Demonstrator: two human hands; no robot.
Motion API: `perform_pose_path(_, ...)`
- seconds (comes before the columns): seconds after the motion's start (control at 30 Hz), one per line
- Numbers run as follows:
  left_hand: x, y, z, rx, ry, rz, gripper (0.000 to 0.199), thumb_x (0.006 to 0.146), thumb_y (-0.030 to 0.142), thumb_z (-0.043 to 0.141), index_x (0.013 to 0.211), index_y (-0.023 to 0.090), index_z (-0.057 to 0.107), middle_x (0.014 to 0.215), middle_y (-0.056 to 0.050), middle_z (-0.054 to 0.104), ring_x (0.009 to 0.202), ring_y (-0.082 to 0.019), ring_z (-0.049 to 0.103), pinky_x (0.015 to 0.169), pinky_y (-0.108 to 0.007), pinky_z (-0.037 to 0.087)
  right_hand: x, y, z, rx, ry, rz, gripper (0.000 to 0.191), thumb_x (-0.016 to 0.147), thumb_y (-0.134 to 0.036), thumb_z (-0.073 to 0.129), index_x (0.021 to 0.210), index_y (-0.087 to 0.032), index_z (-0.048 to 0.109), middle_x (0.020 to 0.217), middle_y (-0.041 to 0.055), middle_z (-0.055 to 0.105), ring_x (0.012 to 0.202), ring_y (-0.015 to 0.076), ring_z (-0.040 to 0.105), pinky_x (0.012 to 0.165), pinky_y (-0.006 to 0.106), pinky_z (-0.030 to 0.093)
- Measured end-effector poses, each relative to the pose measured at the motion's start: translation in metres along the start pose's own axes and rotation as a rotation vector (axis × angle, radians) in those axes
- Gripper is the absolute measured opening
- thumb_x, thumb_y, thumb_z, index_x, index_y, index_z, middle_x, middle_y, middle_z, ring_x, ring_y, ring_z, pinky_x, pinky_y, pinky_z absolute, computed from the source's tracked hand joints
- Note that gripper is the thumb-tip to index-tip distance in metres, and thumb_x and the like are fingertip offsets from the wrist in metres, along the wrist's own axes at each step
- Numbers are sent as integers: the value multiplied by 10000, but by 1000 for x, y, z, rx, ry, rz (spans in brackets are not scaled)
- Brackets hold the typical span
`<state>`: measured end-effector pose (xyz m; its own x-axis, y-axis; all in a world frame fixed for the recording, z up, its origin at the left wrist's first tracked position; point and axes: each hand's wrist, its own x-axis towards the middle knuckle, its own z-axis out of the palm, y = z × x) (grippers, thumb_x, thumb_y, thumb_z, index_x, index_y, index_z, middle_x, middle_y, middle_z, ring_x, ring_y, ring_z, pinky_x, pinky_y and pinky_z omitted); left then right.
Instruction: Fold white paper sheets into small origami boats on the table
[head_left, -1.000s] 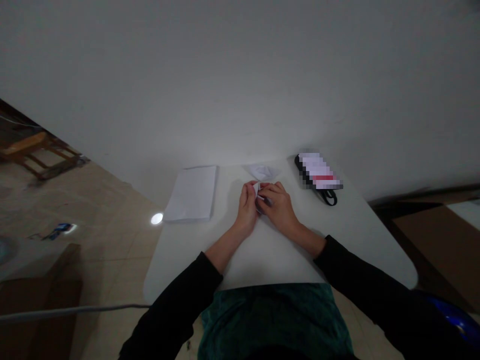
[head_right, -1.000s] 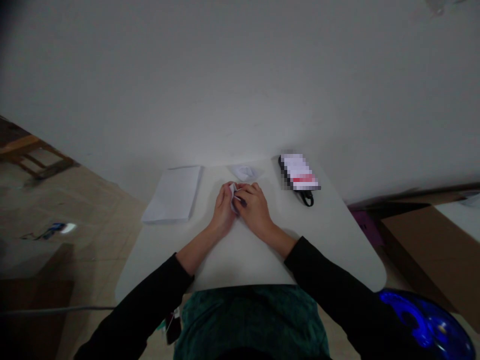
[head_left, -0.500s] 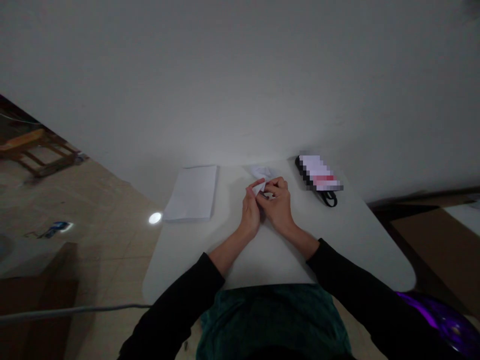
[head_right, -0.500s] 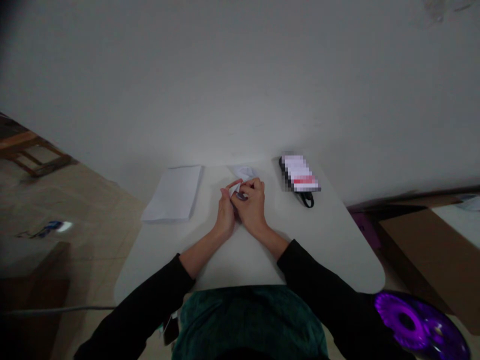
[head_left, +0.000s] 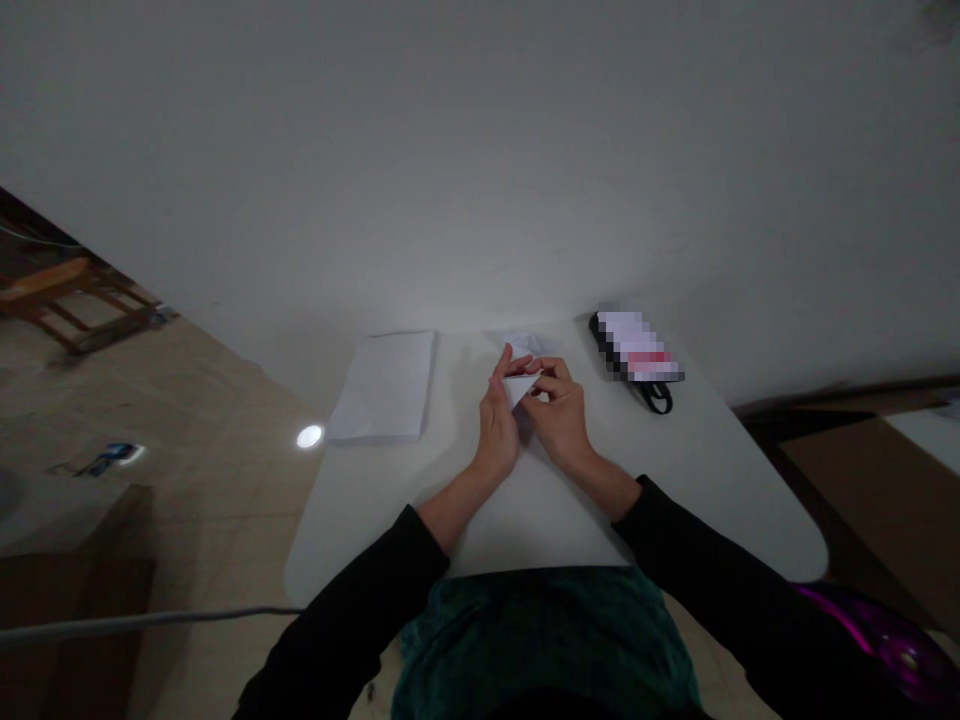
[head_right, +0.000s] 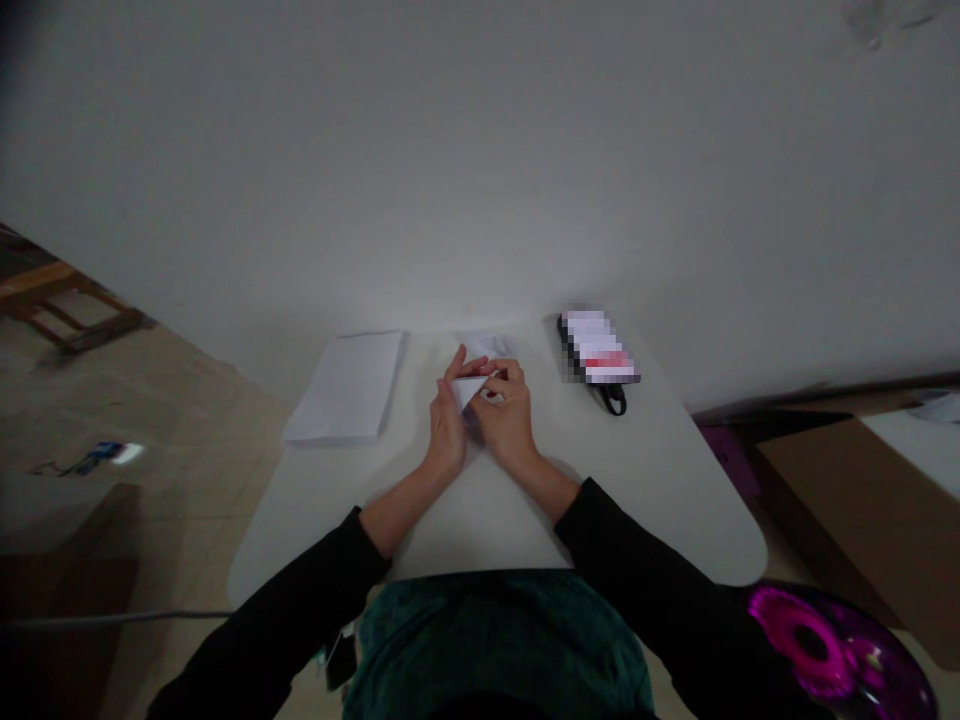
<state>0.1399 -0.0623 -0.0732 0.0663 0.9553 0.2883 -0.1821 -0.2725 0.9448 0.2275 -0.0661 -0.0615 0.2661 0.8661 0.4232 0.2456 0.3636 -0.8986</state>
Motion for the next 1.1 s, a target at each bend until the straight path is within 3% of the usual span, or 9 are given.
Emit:
perform_pose_path(0.13,2,-3,-2,-61,-32,-29,603,976,593,213,1419,262,452,1294,-95,612,1221,-228,565,1071,-423,411,-3,-2,3,-9,29,-46,107,716,-154,642,631,-217,657,972,45,488,920,192,535,783,343,501)
perform_pose_path(0.33,11,-8,-4,-263,-1,-88,625,955,622,242,1319,217,548,1194,-115,655,1094,-245,639,976,-426,485,-4,-3,5,-53,-12,-36,93,683,-155,670,609,-213,667,927,45,449,940,209,505,822,358,495)
perform_pose_path(0.43,11,-6,-5,-212,-23,-104,675,943,648,230,1242,183,617,1190,-125,661,1090,-250,639,969,-415,491,-4,2,6,-25,-55,-7,94,680,-159,667,611,-222,675,896,39,482,917,204,517,788,346,499)
perform_pose_path(0.6,7,-1,-8,-78,-38,-76,635,967,611,211,1239,228,639,1194,-95,677,1100,-250,637,1004,-441,471,-6,9,6,56,-48,55,169,692,-108,565,655,-218,688,884,36,523,859,179,551,680,295,495)
perform_pose_path(0.87,6,-1,-6,-91,-89,-82,643,966,615,160,1359,265,530,1230,-91,656,1160,-259,608,1010,-453,468,-11,-8,3,-3,17,-69,116,706,-130,633,624,-211,629,1000,50,471,971,200,530,810,349,511)
perform_pose_path(1.0,6,-2,-5,-90,-125,-79,631,963,621,167,1365,274,508,1242,-86,643,1153,-253,611,999,-438,471,-9,-6,2,-92,-16,-100,83,729,-144,642,695,-217,622,1035,62,447,1006,218,496,834,376,510)
perform_pose_path(1.1,6,-3,-4,-91,-75,-46,626,958,626,182,1315,255,537,1224,-89,636,1130,-247,618,1003,-433,461,-8,-2,4,-137,-67,-143,70,758,-161,639,781,-227,632,1030,68,460,1034,232,469,816,379,511)
